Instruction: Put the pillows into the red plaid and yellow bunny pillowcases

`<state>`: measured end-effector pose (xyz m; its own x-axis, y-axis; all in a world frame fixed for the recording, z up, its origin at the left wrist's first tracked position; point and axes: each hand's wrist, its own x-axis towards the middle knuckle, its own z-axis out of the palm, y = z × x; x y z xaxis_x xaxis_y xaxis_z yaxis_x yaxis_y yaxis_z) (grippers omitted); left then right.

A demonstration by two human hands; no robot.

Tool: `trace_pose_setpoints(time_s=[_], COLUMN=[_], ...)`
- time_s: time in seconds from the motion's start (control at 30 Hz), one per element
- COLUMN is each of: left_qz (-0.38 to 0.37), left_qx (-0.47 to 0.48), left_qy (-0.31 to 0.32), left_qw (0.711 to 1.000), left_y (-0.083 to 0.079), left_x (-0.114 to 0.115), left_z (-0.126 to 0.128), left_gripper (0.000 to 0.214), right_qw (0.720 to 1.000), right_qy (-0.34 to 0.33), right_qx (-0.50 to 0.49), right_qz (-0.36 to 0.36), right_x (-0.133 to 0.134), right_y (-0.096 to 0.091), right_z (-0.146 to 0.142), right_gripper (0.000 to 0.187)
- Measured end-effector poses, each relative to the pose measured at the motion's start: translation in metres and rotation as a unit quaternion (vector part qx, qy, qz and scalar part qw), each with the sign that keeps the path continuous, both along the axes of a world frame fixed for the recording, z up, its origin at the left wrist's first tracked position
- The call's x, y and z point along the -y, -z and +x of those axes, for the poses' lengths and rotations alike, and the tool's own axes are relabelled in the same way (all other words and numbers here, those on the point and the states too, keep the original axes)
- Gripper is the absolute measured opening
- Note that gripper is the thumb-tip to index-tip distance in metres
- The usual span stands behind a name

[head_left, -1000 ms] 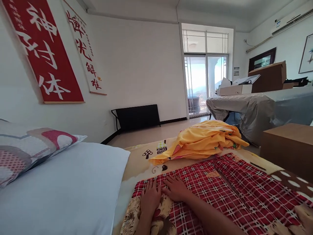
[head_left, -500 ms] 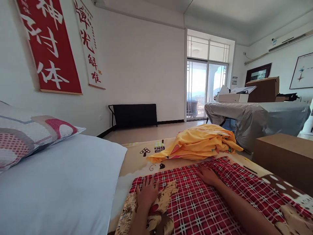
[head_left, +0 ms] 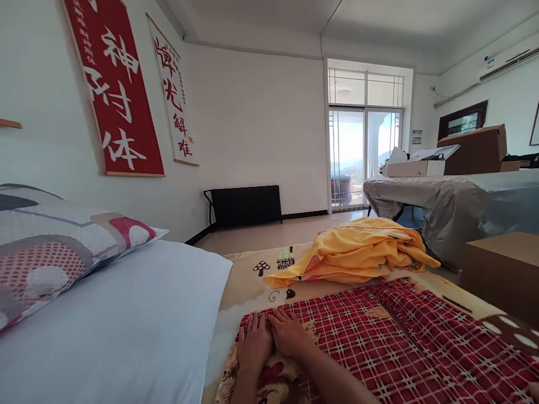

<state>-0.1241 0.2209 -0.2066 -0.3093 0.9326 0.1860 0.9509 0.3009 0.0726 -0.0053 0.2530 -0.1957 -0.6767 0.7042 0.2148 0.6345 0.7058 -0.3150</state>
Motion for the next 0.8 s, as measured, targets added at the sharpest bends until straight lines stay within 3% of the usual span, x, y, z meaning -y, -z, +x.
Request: trace_pose_setpoints(time_s=[0.1, 0.23, 0.43, 0.53, 0.67, 0.8], left_qz=[-0.031, -0.057, -0.06, -0.057, -0.047, -0.012], left_qx=[0.019, 0.055, 0.078, 0.092, 0.108, 0.097], left_qy=[-0.009, -0.033, -0.042, -0.025, 0.0, 0.008], left_qw=[0.999, 0.996, 0.994, 0.994, 0.993, 0.995], left_y=[0.003, 0.002, 0.001, -0.001, -0.005, -0.012], left_x=[-0.003, -0.005, -0.005, -0.006, -0.006, -0.004], left_z=[-0.003, -0.004, -0.002, -0.009, -0.025, -0.034], left_gripper=[0.055, 0.06, 0.061, 0.06, 0.055, 0.051], right_qw=[0.999, 0.998, 0.99, 0.979, 0.967, 0.963], right_qy=[-0.011, 0.006, 0.112, 0.18, 0.228, 0.246], right_qx=[0.008, 0.028, 0.058, 0.075, 0.099, 0.106], right_qz=[-0.037, -0.062, -0.065, -0.062, -0.051, -0.023], right_x=[-0.011, -0.037, -0.059, -0.06, -0.058, -0.053], right_y=[0.01, 0.012, 0.009, 0.008, 0.004, -0.008], right_z=[0.018, 0.076, 0.183, 0.22, 0.237, 0.215], right_gripper=[0.055, 0.061, 0.063, 0.067, 0.068, 0.054])
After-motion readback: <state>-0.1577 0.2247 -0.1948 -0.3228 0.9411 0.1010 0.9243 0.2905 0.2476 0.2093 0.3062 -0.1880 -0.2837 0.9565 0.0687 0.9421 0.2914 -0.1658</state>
